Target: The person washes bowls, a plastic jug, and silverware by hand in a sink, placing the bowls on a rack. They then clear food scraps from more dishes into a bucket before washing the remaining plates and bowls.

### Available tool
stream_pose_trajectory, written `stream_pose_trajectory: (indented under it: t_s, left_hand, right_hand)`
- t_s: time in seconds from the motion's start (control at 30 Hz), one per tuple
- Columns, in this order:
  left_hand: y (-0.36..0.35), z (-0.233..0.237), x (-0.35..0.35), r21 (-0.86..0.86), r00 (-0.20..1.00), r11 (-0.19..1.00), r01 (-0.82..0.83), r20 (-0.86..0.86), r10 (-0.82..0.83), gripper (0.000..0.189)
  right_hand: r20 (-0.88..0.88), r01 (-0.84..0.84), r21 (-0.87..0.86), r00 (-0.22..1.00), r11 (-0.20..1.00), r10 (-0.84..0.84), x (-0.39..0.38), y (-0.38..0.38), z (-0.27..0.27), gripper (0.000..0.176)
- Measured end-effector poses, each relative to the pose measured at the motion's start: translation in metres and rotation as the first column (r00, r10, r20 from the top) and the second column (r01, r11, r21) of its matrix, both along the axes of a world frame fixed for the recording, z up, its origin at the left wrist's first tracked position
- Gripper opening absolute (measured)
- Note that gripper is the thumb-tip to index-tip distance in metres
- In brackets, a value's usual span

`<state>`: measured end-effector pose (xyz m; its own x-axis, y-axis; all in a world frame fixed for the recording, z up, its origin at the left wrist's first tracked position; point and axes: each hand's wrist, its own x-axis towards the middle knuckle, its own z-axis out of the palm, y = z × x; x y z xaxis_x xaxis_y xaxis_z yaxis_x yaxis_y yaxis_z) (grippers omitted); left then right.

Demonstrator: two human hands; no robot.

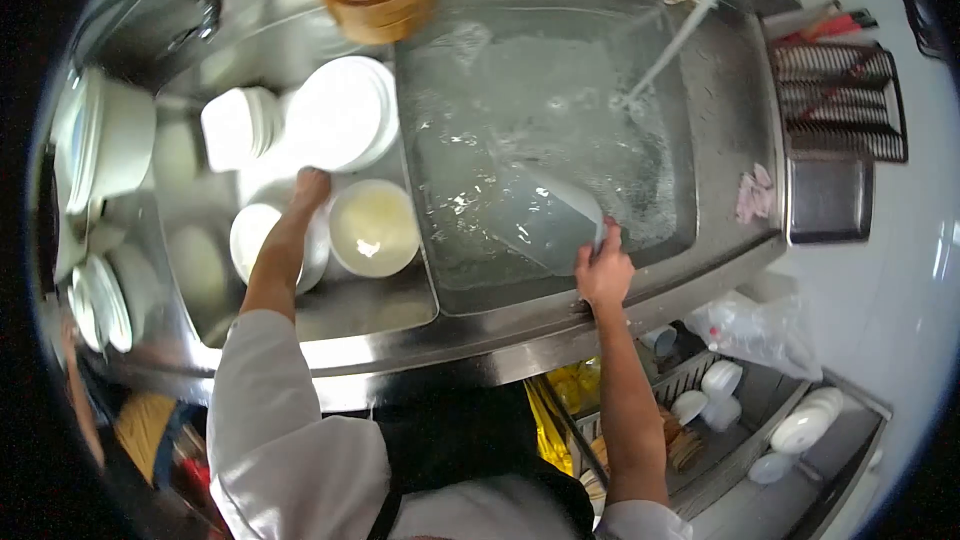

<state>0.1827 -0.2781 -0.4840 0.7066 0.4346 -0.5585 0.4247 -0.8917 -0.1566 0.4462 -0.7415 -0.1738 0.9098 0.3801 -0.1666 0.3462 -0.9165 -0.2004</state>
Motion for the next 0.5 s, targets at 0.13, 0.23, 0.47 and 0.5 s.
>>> stream_pose_trajectory:
  t_s: [0.13,0.23,0.47,0.5]
  left_hand:
    - [-0.01,-0.034,0.009,-0.157,0.887,0.917,-0.367,0.239,0.395,0.028]
    - [-0.012,-0.004,0.01,-0.254,0.843,0.886,-0.388,0.291,0.453,0.029]
    - [-0.007,-0.019,-0.007,-0.179,0.862,0.883,-0.434,0.202,0.464,0.026]
    - [-0.01,-0.025,-0.008,-0.147,0.84,0.875,-0.462,0.244,0.484,0.025]
  right_hand:
    - [0.009,-0.002,-0.005,1.0,1.0,0.002,0.002,0.002,0.004,0.051]
    - [-0.008,-0.013,-0.01,1.0,1.0,0.012,0.0,0.004,0.005,0.051]
    - [-0.003,-0.025,-0.023,1.0,0.999,0.025,-0.001,0.002,0.005,0.05]
    - [-0.011,-0.021,-0.033,1.0,0.999,0.021,-0.001,0.004,0.006,0.051]
